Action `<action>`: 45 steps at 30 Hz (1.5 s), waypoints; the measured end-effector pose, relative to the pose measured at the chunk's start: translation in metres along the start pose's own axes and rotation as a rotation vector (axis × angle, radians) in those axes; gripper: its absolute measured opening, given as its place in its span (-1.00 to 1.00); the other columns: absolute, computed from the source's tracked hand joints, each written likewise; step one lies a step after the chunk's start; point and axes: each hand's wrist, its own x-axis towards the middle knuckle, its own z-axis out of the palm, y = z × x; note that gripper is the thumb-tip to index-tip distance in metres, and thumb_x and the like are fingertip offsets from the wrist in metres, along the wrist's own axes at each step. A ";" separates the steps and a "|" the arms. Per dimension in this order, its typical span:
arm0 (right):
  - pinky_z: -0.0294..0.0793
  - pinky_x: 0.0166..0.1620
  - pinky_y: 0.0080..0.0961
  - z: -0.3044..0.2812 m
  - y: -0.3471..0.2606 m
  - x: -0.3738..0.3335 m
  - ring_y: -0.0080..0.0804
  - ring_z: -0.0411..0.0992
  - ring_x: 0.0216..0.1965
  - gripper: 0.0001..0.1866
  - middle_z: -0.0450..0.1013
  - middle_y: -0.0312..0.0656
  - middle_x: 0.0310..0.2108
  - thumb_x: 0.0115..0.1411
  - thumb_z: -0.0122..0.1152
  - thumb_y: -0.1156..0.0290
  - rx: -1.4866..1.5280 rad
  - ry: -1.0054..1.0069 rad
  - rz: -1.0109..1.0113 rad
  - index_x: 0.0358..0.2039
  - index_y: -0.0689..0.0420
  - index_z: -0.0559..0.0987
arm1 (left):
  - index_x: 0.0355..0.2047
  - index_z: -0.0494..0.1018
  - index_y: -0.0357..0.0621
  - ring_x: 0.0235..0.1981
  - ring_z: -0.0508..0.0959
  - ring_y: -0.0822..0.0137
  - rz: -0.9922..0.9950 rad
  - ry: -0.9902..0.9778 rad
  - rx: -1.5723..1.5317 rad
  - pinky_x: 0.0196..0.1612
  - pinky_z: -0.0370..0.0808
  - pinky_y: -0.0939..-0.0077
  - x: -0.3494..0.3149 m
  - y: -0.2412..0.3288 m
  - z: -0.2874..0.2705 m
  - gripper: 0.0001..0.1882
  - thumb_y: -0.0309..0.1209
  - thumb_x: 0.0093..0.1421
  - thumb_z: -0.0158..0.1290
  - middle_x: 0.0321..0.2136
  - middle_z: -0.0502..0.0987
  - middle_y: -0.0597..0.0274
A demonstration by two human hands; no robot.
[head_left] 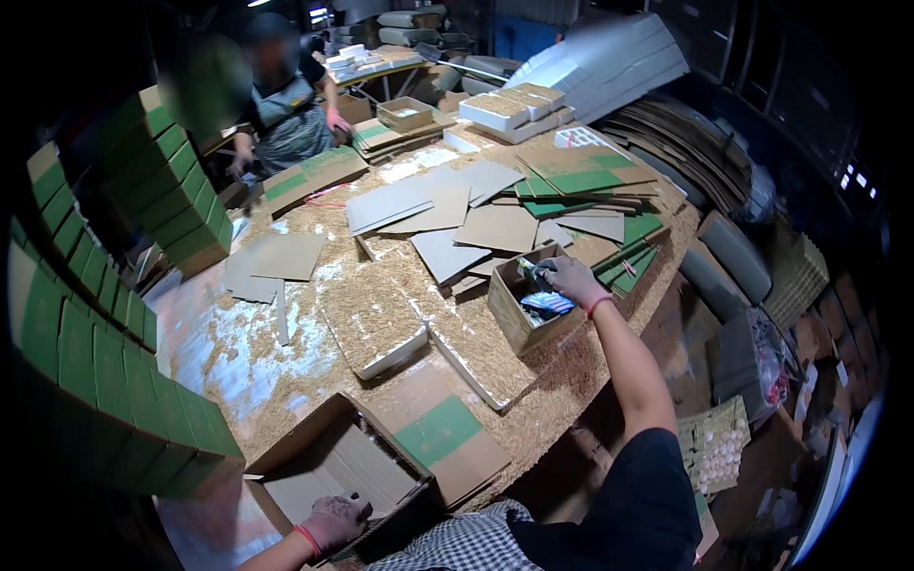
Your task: The person assembles cardboard boxes by folding them, inserts smaller boxes and a tray filled with wood shavings into the larger boxes, and then stacks the completed boxes on top of each other.
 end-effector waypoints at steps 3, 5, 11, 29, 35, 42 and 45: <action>0.40 -0.12 -0.26 -0.025 -0.087 -0.030 -0.04 0.45 -0.24 -0.71 0.48 0.01 -0.29 0.12 0.01 0.21 0.219 0.259 -0.123 -0.22 0.05 0.54 | -0.24 0.39 -0.08 -0.25 0.52 0.07 0.153 0.092 -0.451 -0.20 0.45 0.18 -0.027 -0.005 -0.020 -0.66 -0.15 0.05 -0.02 -0.12 0.41 0.05; 0.42 -0.13 -0.25 -0.012 -0.158 -0.058 -0.05 0.45 -0.25 -0.72 0.48 -0.09 -0.25 0.09 0.08 0.24 0.484 0.626 -0.551 -0.19 0.01 0.53 | -0.28 0.41 -0.06 -0.22 0.50 0.13 0.095 0.228 -0.361 -0.20 0.43 0.19 -0.038 -0.032 -0.017 -0.66 -0.10 0.06 -0.06 -0.23 0.44 0.04; 0.39 -0.09 -0.38 0.106 -0.297 -0.139 -0.31 0.41 -0.21 -0.76 0.41 -0.16 -0.41 -0.08 0.21 0.39 -0.044 -0.136 -1.353 -0.33 0.10 0.50 | -0.08 0.32 -0.20 -0.07 0.34 0.06 -0.601 0.892 0.351 0.04 0.21 0.21 -0.100 -0.034 -0.074 -0.55 -0.25 0.04 0.01 -0.15 0.37 -0.06; 0.02 0.23 -0.29 0.203 -0.243 -0.177 -0.10 -0.01 0.24 -0.16 -0.04 0.11 0.23 0.14 0.11 0.20 0.933 -0.708 -0.142 0.25 0.26 -0.12 | 0.21 -0.09 -0.29 0.05 0.35 0.03 -0.328 1.175 -1.040 0.09 0.29 0.30 -0.029 -0.064 0.136 0.02 -0.15 -0.10 0.26 0.05 0.28 -0.14; 0.09 0.20 -0.37 0.097 -0.320 -0.081 -0.27 0.12 0.16 -0.27 0.11 -0.08 0.16 0.15 0.11 0.24 1.511 -0.561 -0.182 0.23 0.22 0.02 | 0.20 0.05 -0.26 0.21 0.15 0.28 0.138 1.230 -1.070 0.23 0.07 0.44 -0.119 -0.112 -0.053 -0.43 -0.27 0.25 -0.11 0.17 0.17 0.01; 0.14 0.15 -0.26 -0.095 -0.547 0.018 -0.30 0.20 0.06 -0.35 0.17 -0.12 0.09 0.17 0.01 0.12 1.454 -0.523 -0.700 0.18 0.15 0.10 | 0.23 -0.04 -0.13 0.00 0.38 0.28 0.403 2.441 -0.502 0.11 0.30 0.48 -0.404 -0.209 -0.196 -0.36 -0.41 0.20 -0.01 0.12 0.15 0.14; 0.16 0.13 -0.21 -0.137 -0.629 0.022 -0.31 0.23 0.01 -0.38 0.20 -0.13 0.05 0.18 -0.02 0.07 1.414 -0.563 -0.788 0.16 0.12 0.13 | 0.20 0.07 -0.21 0.11 0.28 0.13 -0.310 1.818 -0.195 0.15 0.24 0.44 -0.504 -0.295 -0.158 -0.48 -0.41 0.24 -0.11 0.14 0.22 0.13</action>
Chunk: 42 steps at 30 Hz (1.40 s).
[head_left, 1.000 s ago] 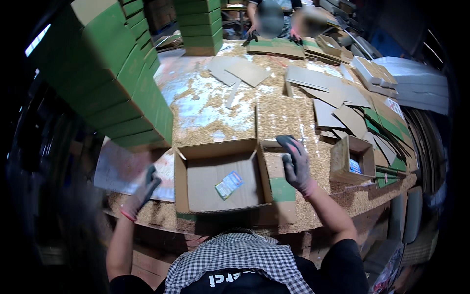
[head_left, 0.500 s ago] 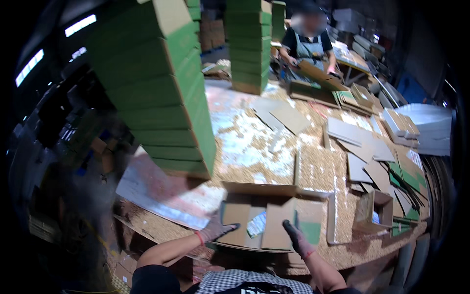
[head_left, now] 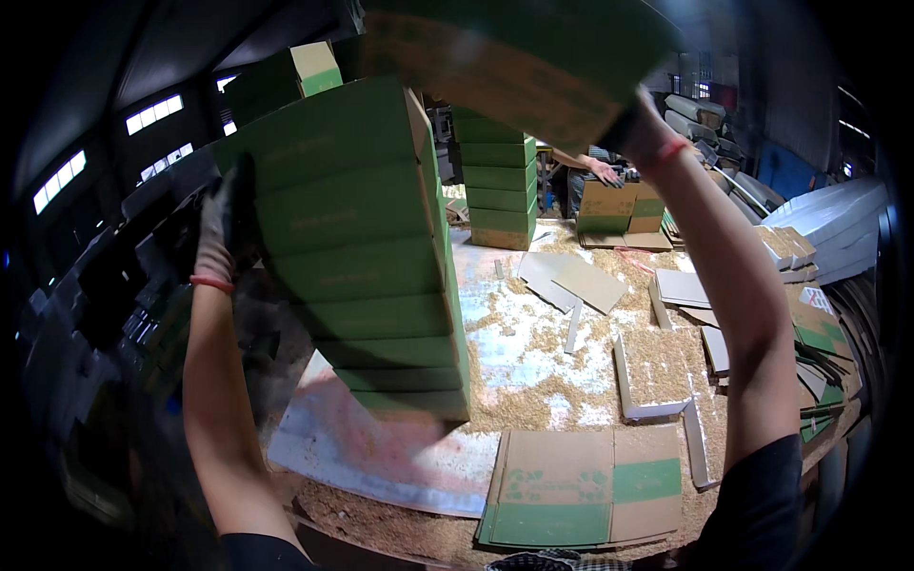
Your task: The person assembles cardboard boxes by folding them, inserts smaller boxes and a tray filled with wood shavings into the larger boxes, and then stacks the completed boxes on top of each other.
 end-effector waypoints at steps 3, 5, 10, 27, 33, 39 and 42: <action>0.18 0.11 -0.16 0.033 0.004 0.053 -0.32 0.26 -0.03 -0.40 0.22 -0.14 0.02 0.19 -0.06 0.01 -0.057 -0.008 0.043 0.14 0.08 0.17 | 0.09 0.23 -0.22 -0.04 0.39 0.25 -0.073 0.189 -0.481 0.00 0.36 0.39 0.000 -0.012 0.068 -0.57 -0.42 0.20 -0.07 -0.02 0.35 0.11; 0.20 0.10 -0.13 0.085 0.013 0.086 -0.33 0.28 -0.06 -0.41 0.24 -0.15 0.00 0.20 -0.09 -0.02 -0.053 -0.063 0.057 0.12 0.06 0.19 | 0.12 0.20 -0.23 0.08 0.29 -0.05 0.773 0.161 0.779 0.10 0.27 0.26 -0.011 0.005 0.035 -0.52 -0.44 0.17 -0.11 -0.01 0.36 -0.02; 0.23 0.07 -0.05 0.132 0.024 0.114 -0.35 0.33 -0.13 -0.43 0.28 -0.18 -0.05 0.21 -0.15 -0.11 -0.210 -0.008 0.062 0.09 0.01 0.25 | 0.18 0.09 -0.25 0.23 0.05 -0.11 0.609 0.186 0.839 0.26 0.02 0.20 -0.017 -0.019 0.043 -0.44 -0.51 0.13 -0.17 0.17 0.11 -0.19; 0.01 0.24 -0.38 -0.140 0.348 -0.491 -0.10 0.02 0.24 -0.23 0.03 0.16 0.19 0.11 0.01 0.13 -0.987 0.621 0.862 0.19 0.35 0.02 | 0.27 -0.25 -0.23 0.27 -0.09 -0.06 -1.010 -0.984 0.287 0.27 -0.11 0.27 -0.417 0.140 0.412 -0.19 -0.21 0.20 -0.04 0.25 -0.15 -0.21; 0.24 0.05 -0.53 -0.168 0.243 -0.410 -0.38 0.29 -0.07 -0.46 0.32 -0.07 -0.01 0.04 -0.19 0.55 -0.395 0.907 0.114 0.11 0.27 0.23 | 0.28 -0.13 -0.03 0.22 0.04 -0.04 -0.395 -0.064 0.024 0.26 -0.07 0.17 -0.349 0.189 0.359 -0.03 -0.21 -0.04 0.20 0.22 -0.02 -0.08; 0.20 0.09 -0.57 -0.184 0.242 -0.401 -0.41 0.28 0.00 -0.59 0.34 -0.14 0.00 0.17 -0.16 0.53 -0.498 0.660 0.278 0.06 0.30 0.29 | 0.18 0.15 0.02 0.08 0.26 -0.13 0.308 -0.557 0.636 0.22 -0.01 0.06 -0.250 0.252 0.342 -0.14 0.10 -0.09 0.12 0.06 0.26 -0.16; 0.04 0.23 -0.27 -0.127 0.171 -0.347 -0.19 0.10 0.19 -0.43 0.19 -0.05 0.12 0.12 0.03 0.33 -1.027 0.642 -0.250 0.15 0.19 0.20 | 0.09 0.22 0.01 -0.03 0.40 -0.06 -0.097 -1.016 0.326 0.10 0.22 0.17 -0.246 0.241 0.347 -0.33 0.10 0.06 -0.02 -0.07 0.40 -0.11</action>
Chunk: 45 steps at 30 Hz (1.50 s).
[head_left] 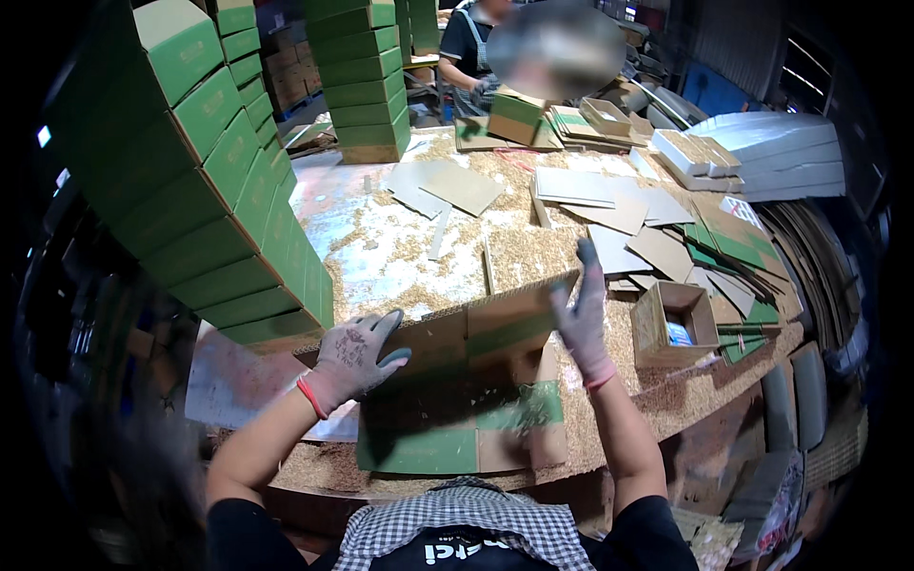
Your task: The person assembles cardboard boxes by folding them, inserts smaller boxes and a tray filled with wood shavings into the larger boxes, and then stacks the completed boxes on top of each other.
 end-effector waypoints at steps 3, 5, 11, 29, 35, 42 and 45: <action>-0.12 0.24 0.05 0.013 -0.029 -0.027 -0.08 0.06 0.20 -0.34 0.17 -0.11 0.13 0.00 0.19 0.17 -0.391 -0.413 -0.353 0.11 0.08 0.25 | 0.01 0.26 -0.08 -0.12 0.47 0.00 0.005 -0.134 -0.043 -0.06 0.37 0.24 0.020 -0.012 -0.007 -0.41 0.10 0.16 -0.17 -0.13 0.45 -0.06; -0.11 0.22 0.09 0.003 -0.028 -0.047 -0.08 0.12 0.15 -0.43 0.23 -0.14 0.06 -0.06 0.25 0.14 -0.258 -0.372 -0.349 -0.04 0.04 0.35 | 0.00 0.27 -0.12 -0.17 0.47 -0.06 -0.041 -0.210 0.009 -0.11 0.37 0.21 0.032 -0.019 -0.014 -0.46 0.03 0.19 -0.17 -0.19 0.46 -0.12; 0.27 0.02 -0.12 -0.054 -0.036 -0.020 -0.22 0.39 -0.42 -0.66 0.32 -0.23 -0.68 -0.11 -0.13 0.09 0.581 -0.463 -0.372 -0.68 0.11 0.42 | -0.06 0.26 -0.31 -0.22 0.50 -0.08 -0.115 -0.199 -0.361 -0.18 0.41 0.19 0.037 -0.042 0.007 -0.55 -0.24 0.14 -0.05 -0.32 0.49 -0.23; 0.11 0.09 0.07 -0.008 0.021 -0.085 0.01 0.08 0.17 -0.39 0.13 0.11 0.12 0.18 -0.13 -0.06 -0.576 -0.776 0.000 0.16 -0.01 0.21 | 0.17 0.05 -0.28 0.25 -0.10 -0.20 0.869 -0.400 0.131 0.27 -0.26 -0.03 0.001 0.160 0.027 -0.20 0.14 0.15 -0.20 0.16 0.02 -0.30; 0.26 0.07 -0.46 -0.036 -0.019 -0.126 -0.33 0.27 -0.01 -0.51 0.23 -0.05 0.05 0.34 -0.29 0.22 0.532 -0.377 0.903 0.17 0.27 0.12 | 0.21 0.01 -0.26 0.24 -0.06 -0.20 0.468 0.199 -0.003 0.28 -0.27 0.00 0.031 0.035 0.079 0.03 0.29 -0.06 -0.04 0.17 0.04 -0.25; 0.37 -0.01 -0.44 -0.053 -0.078 -0.093 -0.33 0.40 -0.12 -0.47 0.40 -0.08 -0.12 0.26 -0.14 0.08 0.859 -0.773 0.934 0.04 0.29 0.29 | 0.17 0.05 -0.36 0.21 0.08 0.03 0.320 0.231 -0.862 0.27 -0.04 0.31 -0.008 -0.054 0.106 -0.35 -0.20 0.16 -0.12 0.14 0.14 -0.10; 0.39 -0.13 -0.21 -0.011 -0.153 -0.029 0.00 0.43 -0.23 -0.34 0.45 0.11 -0.40 0.21 -0.15 0.00 0.107 -1.276 0.216 0.03 0.40 0.22 | 0.12 0.15 -0.31 0.06 0.33 0.25 -0.025 0.089 -1.692 0.16 0.20 0.43 -0.013 -0.044 0.120 -0.53 -0.24 0.33 -0.36 0.03 0.34 0.08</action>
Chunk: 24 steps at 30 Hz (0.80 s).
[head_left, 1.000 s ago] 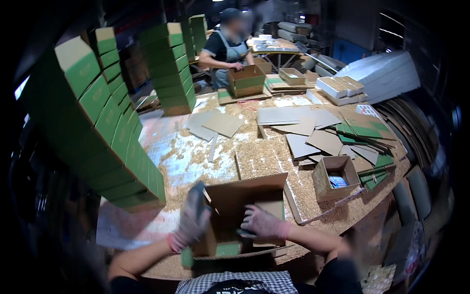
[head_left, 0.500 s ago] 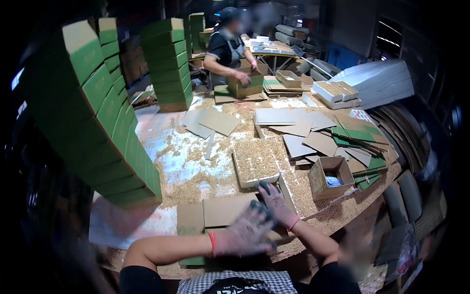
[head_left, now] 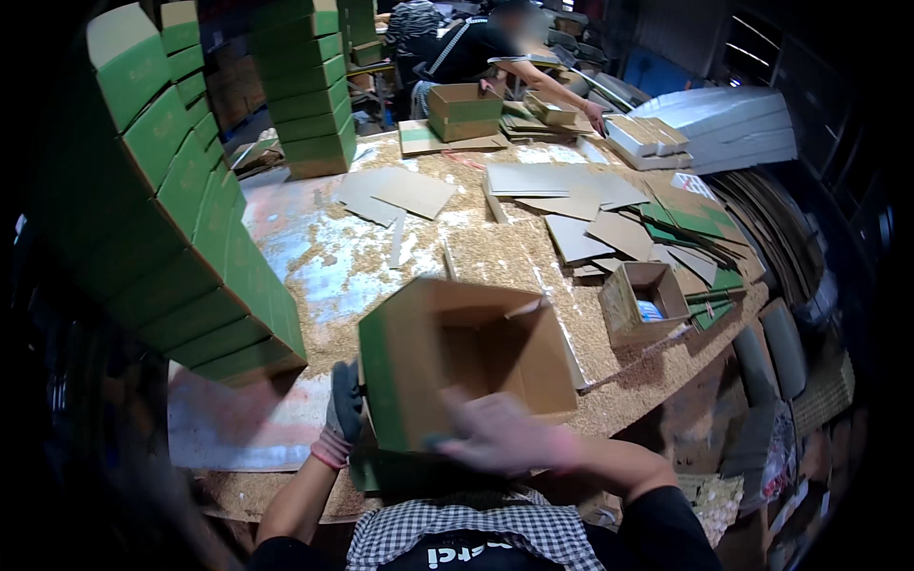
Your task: The person assembles cardboard boxes by folding them, inserts smaller boxes and a tray filled with wood shavings into the larger boxes, and then stacks the completed boxes on top of each other.
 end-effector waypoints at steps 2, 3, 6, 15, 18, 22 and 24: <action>0.42 -0.23 -0.21 0.085 0.018 0.046 0.09 0.44 -0.40 -0.24 0.45 0.11 -0.54 0.19 -0.12 -0.01 -0.145 0.140 -0.202 0.08 0.50 0.08 | 0.12 0.17 -0.23 0.05 0.34 0.26 -0.048 0.110 -0.287 0.15 0.24 0.42 0.003 -0.005 0.008 -0.46 -0.07 0.34 -0.42 0.03 0.34 0.13; 0.42 -0.22 -0.23 0.118 0.021 0.059 0.09 0.44 -0.38 -0.26 0.45 0.13 -0.52 0.21 -0.17 -0.01 -0.267 0.245 -0.297 0.06 0.50 0.12 | 0.12 0.18 -0.22 0.05 0.33 0.28 -0.173 0.189 -0.480 0.16 0.24 0.42 -0.006 -0.007 0.008 -0.43 -0.03 0.32 -0.41 0.03 0.33 0.14; 0.39 -0.20 -0.20 0.135 0.028 0.087 0.07 0.44 -0.35 -0.30 0.46 0.13 -0.46 0.23 -0.22 0.00 -0.217 -0.069 -0.233 0.04 0.49 0.17 | 0.14 0.18 -0.13 0.09 0.27 0.24 0.149 0.275 -0.523 0.19 0.18 0.35 -0.019 0.008 0.016 -0.53 -0.18 0.29 -0.26 0.12 0.22 0.16; 0.13 -0.75 -0.81 -0.011 0.246 0.080 -0.73 0.11 -0.75 -0.49 0.27 -0.36 -0.68 0.12 -0.01 -0.16 1.618 0.408 0.584 -0.65 0.05 0.37 | 0.03 0.25 -0.23 0.18 0.13 0.05 0.153 0.323 0.865 0.25 0.02 0.28 -0.014 0.025 -0.003 -0.34 -0.77 -0.18 -0.29 0.07 0.18 -0.03; 0.06 -0.80 -0.83 0.015 0.299 0.122 -0.67 0.00 -0.84 -0.46 0.24 -0.38 -0.71 0.01 0.04 -0.22 1.692 0.350 0.728 -0.69 0.02 0.33 | 0.02 0.27 -0.26 0.18 0.13 0.04 0.156 0.342 0.889 0.23 0.04 0.24 -0.003 0.017 0.005 -0.37 -0.75 -0.16 -0.30 0.07 0.17 -0.07; 0.19 -0.49 -0.54 0.016 0.387 0.144 -0.42 0.20 -0.58 -0.74 0.29 -0.31 -0.68 0.06 0.02 0.09 1.981 0.125 0.499 -0.58 -0.01 0.42 | 0.01 0.28 -0.27 0.18 0.12 0.04 0.111 0.331 0.810 0.24 0.03 0.25 0.002 0.023 0.013 -0.39 -0.74 -0.16 -0.30 0.08 0.16 -0.08; 0.26 -0.42 -0.45 0.019 0.372 0.155 -0.34 0.28 -0.49 -0.75 0.32 -0.26 -0.64 0.04 0.07 0.14 1.611 0.491 0.607 -0.60 0.03 0.41 | 0.00 0.30 -0.26 0.19 0.12 0.04 0.092 0.352 0.758 0.24 0.03 0.27 0.000 0.026 0.013 -0.38 -0.74 -0.17 -0.30 0.08 0.16 -0.06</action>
